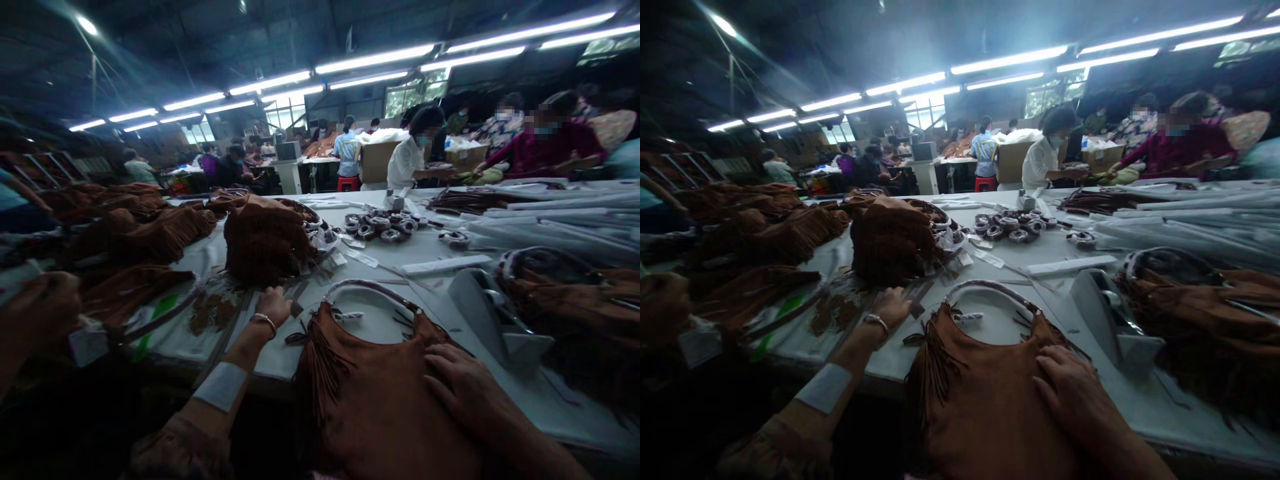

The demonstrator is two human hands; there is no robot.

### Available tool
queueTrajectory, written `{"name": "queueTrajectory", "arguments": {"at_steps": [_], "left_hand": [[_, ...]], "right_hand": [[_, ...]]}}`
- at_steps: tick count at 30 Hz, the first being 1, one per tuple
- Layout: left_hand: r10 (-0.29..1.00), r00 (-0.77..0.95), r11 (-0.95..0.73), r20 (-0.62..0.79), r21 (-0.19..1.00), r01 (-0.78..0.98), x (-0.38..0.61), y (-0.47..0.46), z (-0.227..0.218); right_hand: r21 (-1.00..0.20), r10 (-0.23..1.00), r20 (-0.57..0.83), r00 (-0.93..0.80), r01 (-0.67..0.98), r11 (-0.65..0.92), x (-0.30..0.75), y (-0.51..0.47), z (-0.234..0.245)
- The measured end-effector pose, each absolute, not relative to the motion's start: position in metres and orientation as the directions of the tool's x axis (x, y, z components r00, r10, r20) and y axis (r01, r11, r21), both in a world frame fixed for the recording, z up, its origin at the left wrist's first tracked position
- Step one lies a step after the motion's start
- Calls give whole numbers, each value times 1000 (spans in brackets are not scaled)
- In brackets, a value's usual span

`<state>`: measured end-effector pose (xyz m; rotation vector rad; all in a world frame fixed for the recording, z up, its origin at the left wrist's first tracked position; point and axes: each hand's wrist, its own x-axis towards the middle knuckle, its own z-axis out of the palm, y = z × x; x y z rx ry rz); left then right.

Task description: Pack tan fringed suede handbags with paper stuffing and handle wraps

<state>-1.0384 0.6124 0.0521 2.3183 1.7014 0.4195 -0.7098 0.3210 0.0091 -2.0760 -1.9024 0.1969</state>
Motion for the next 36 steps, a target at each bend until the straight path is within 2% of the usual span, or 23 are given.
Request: {"name": "queueTrajectory", "arguments": {"at_steps": [2, 4, 7, 9, 11, 13, 17, 23, 25, 28, 31, 33, 36], "left_hand": [[925, 342, -375, 166, 254, 891, -1022, 615, 59], [857, 488, -514, 168, 208, 832, -991, 609, 63], [692, 720, -711, 39, 208, 672, -943, 589, 55], [615, 786, -776, -60, 132, 617, -922, 576, 43], [635, 769, -768, -68, 47, 639, -911, 571, 32], [699, 715, -715, 3, 13, 699, -905, 576, 24], [767, 640, -642, 38, 47, 766, -884, 606, 25], [750, 649, -646, -127, 71, 760, -839, 638, 29], [713, 688, -683, -136, 87, 725, -833, 641, 35], [642, 765, -756, -58, 117, 644, -838, 640, 54], [585, 809, -807, 50, 133, 576, -848, 631, 75], [555, 826, -830, 101, 135, 541, -854, 620, 88], [514, 844, -857, 154, 136, 497, -860, 601, 100]], "right_hand": [[-308, 991, 106, 82, 950, -46, -717, 333, 19], [-294, 994, 95, 51, 955, -21, -726, 344, 22], [-279, 997, 67, 34, 960, -14, -736, 349, 12], [-273, 996, 63, 58, 961, -39, -737, 347, 0], [-274, 994, 75, 84, 960, -60, -736, 343, -11], [-278, 992, 89, 95, 958, -67, -734, 341, -18], [-288, 989, 103, 108, 955, -74, -735, 344, -21], [-311, 986, 137, 100, 949, -53, -735, 343, -24], [-324, 982, 174, 75, 946, -15, -726, 346, -25], [-326, 941, 322, 106, 945, 4, -707, 367, -14], [-287, 837, 516, 181, 957, -30, -698, 410, 19], [-234, 810, 561, 168, 971, -39, -703, 443, 46], [-152, 841, 531, 98, 988, -19, -720, 487, 75]]}}
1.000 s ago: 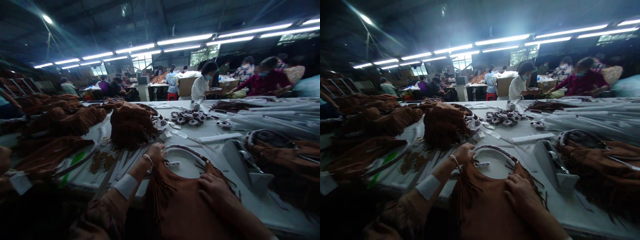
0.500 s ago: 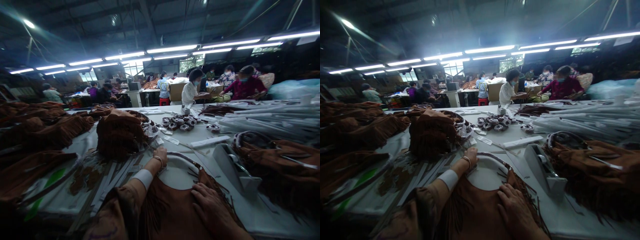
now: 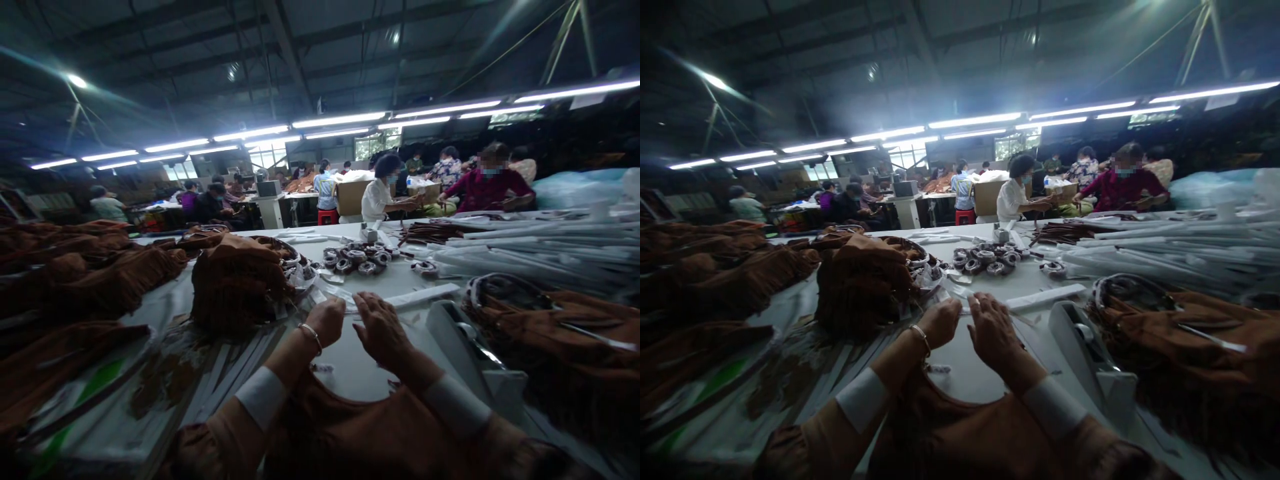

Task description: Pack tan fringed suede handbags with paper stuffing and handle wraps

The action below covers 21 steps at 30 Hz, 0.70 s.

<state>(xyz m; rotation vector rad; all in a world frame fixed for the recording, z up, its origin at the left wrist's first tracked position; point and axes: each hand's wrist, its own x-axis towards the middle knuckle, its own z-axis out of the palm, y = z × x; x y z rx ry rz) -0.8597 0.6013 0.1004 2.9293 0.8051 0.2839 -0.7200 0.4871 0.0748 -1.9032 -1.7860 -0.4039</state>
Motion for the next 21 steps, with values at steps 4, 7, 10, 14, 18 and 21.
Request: {"name": "queueTrajectory", "arguments": {"at_steps": [4, 7, 10, 14, 18, 21], "left_hand": [[500, 846, -866, 187, 133, 482, -873, 582, 108], [508, 854, -860, 113, 120, 495, -886, 577, 106], [510, 857, -855, 75, 159, 494, -898, 581, 97], [502, 862, -831, 66, 312, 460, -912, 592, 85], [517, 849, -775, 111, 482, 409, -917, 597, 84], [540, 823, -766, 176, 508, 394, -910, 591, 89]], "right_hand": [[-145, 924, 379, 54, 989, 2, -726, 511, 75], [-134, 946, 321, 51, 991, -8, -712, 505, 61], [-126, 955, 289, 60, 992, -24, -696, 493, 51], [-140, 965, 251, 75, 989, -40, -683, 485, 46], [-151, 960, 275, 54, 988, -12, -687, 486, 55], [-76, 911, 404, -79, 990, 120, -710, 489, 70]]}}
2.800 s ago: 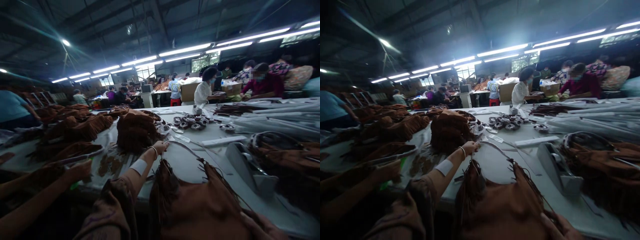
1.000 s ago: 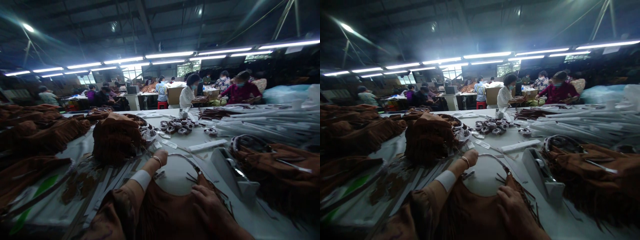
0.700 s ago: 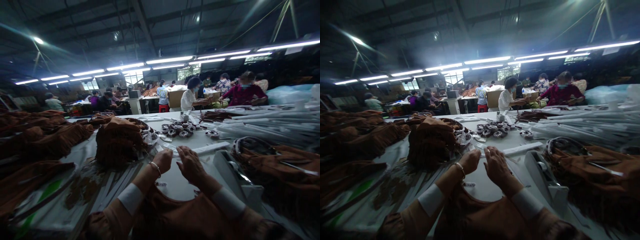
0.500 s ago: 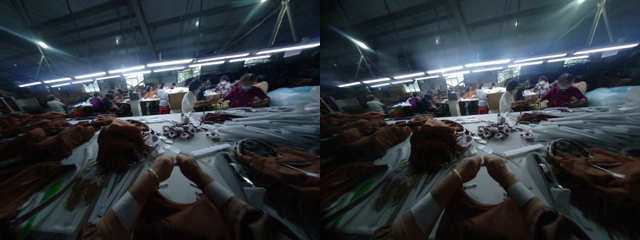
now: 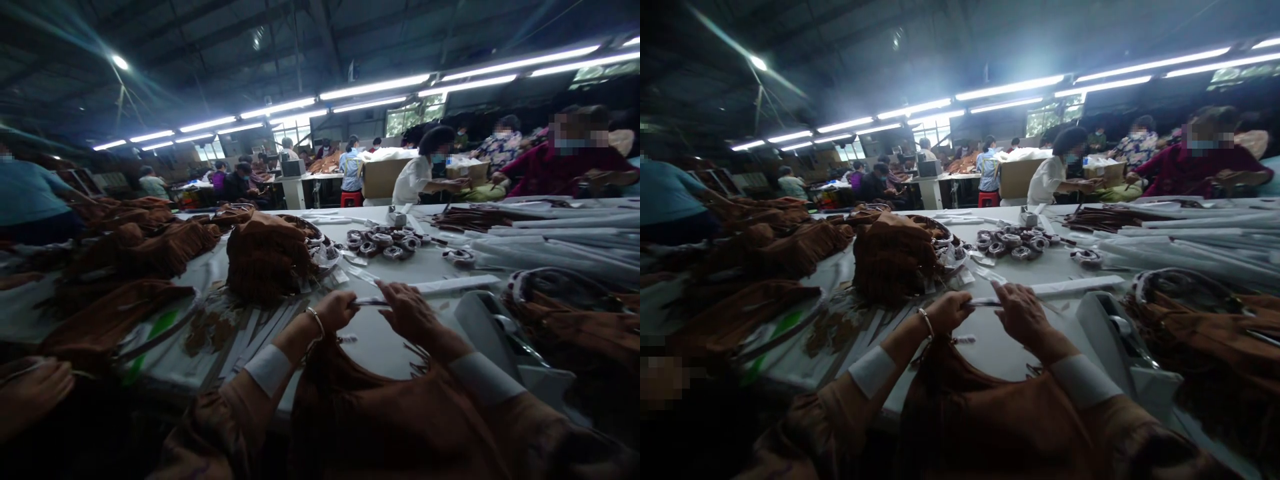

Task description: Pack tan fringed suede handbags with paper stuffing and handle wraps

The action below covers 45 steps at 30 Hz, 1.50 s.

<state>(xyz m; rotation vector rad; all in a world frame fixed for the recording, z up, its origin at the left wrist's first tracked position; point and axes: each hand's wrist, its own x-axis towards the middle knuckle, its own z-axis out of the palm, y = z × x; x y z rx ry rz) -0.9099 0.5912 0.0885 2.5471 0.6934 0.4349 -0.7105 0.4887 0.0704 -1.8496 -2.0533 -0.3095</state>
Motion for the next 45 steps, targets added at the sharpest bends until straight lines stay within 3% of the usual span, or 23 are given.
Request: {"name": "queueTrajectory", "arguments": {"at_steps": [3, 7, 12, 15, 19, 21, 23, 25, 27, 30, 33, 37, 40, 45], "left_hand": [[518, 821, -794, 242, 493, 356, -904, 582, 92], [575, 799, -771, 174, 443, 458, -917, 577, 87], [661, 746, -711, 83, 388, 587, -932, 586, 71], [614, 785, -758, 88, 345, 554, -924, 593, 75], [539, 833, -760, 127, 499, 416, -922, 609, 88], [632, 761, -689, 145, 554, 467, -933, 616, 85], [746, 650, -609, 142, 538, 582, -950, 617, 73], [823, 566, -494, 45, 548, 675, -966, 609, 53], [845, 522, -363, -120, 588, 723, -978, 598, 32], [840, 471, -238, -269, 598, 765, -984, 588, 8], [790, 508, -120, -344, 725, 679, -986, 589, 2], [692, 655, 30, -304, 918, 395, -992, 590, 14], [718, 642, 39, -271, 936, 351, -993, 582, 24], [760, 625, -43, -177, 946, 321, -991, 567, 32]], "right_hand": [[-56, 902, 399, -164, 978, 203, -735, 494, 76], [-129, 963, 263, -53, 988, 89, -726, 498, 58], [-118, 965, 256, 55, 993, -25, -685, 481, 31], [-111, 965, 250, 83, 992, -57, -675, 477, 24], [-214, 958, 217, 185, 967, -139, -665, 488, 19], [-260, 952, 184, 246, 946, -194, -664, 495, 16], [-234, 939, 254, 230, 957, -171, -670, 498, 13], [-186, 908, 391, 148, 979, -79, -687, 497, 12], [-194, 905, 426, 9, 978, 82, -714, 496, 12], [-349, 938, 266, -223, 885, 309, -757, 501, 8], [-434, 936, 153, -315, 830, 351, -787, 511, -3], [-449, 941, 113, -318, 829, 334, -798, 518, -11], [-430, 947, 143, -289, 844, 322, -796, 511, -4], [-287, 956, 191, -222, 919, 271, -800, 494, 15]]}}
